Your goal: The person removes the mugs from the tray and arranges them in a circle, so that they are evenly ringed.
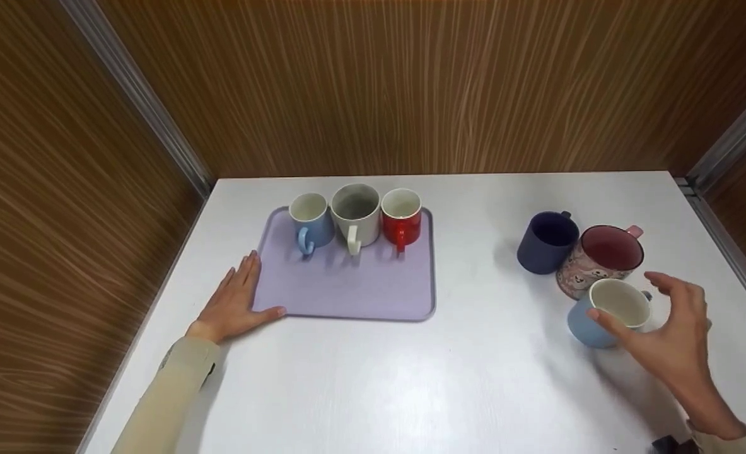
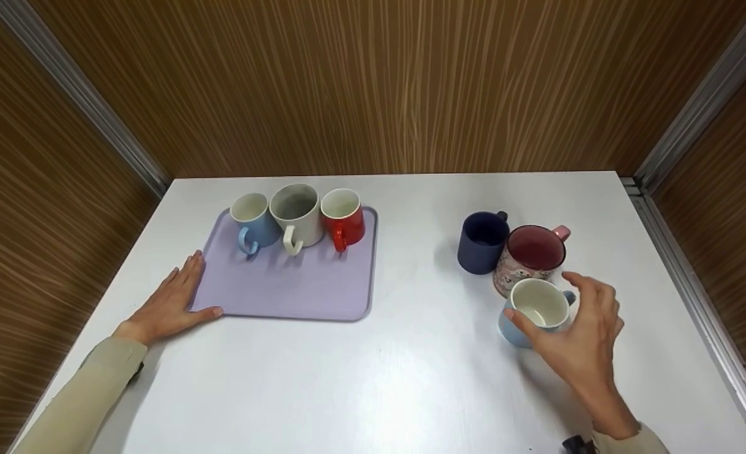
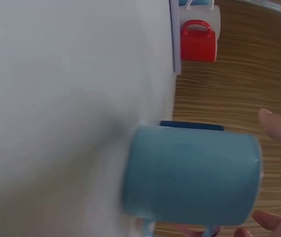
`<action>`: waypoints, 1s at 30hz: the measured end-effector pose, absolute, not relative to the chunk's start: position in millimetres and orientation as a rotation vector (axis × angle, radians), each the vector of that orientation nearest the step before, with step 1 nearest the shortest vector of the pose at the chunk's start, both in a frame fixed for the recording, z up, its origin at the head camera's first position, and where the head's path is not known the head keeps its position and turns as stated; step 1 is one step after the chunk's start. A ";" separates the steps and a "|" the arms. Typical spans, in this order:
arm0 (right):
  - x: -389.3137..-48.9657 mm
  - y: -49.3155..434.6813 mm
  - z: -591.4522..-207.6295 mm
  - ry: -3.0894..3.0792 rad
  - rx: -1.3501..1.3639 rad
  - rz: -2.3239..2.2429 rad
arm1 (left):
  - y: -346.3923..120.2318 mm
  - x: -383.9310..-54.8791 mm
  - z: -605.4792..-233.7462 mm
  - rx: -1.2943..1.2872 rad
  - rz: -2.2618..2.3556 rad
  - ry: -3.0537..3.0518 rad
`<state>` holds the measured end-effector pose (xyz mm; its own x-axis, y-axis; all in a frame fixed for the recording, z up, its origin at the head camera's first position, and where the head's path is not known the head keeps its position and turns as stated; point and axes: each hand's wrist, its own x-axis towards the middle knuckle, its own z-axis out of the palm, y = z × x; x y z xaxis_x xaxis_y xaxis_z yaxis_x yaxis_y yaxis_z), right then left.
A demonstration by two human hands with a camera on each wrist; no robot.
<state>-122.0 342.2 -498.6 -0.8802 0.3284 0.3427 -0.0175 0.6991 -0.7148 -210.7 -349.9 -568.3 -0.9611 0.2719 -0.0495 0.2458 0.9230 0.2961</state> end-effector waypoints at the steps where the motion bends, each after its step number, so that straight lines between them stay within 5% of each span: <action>1: -123.2 340.0 -494.7 -2.438 -0.189 1.039 | -349.7 -210.2 -568.6 0.405 0.444 2.993; 14: -154.1 288.4 -457.9 -2.194 0.369 1.038 | -347.9 -209.9 -567.9 0.387 0.430 2.984; 30: -196.6 212.8 -453.1 -2.397 0.530 1.218 | -346.6 -209.5 -563.8 0.406 0.430 3.013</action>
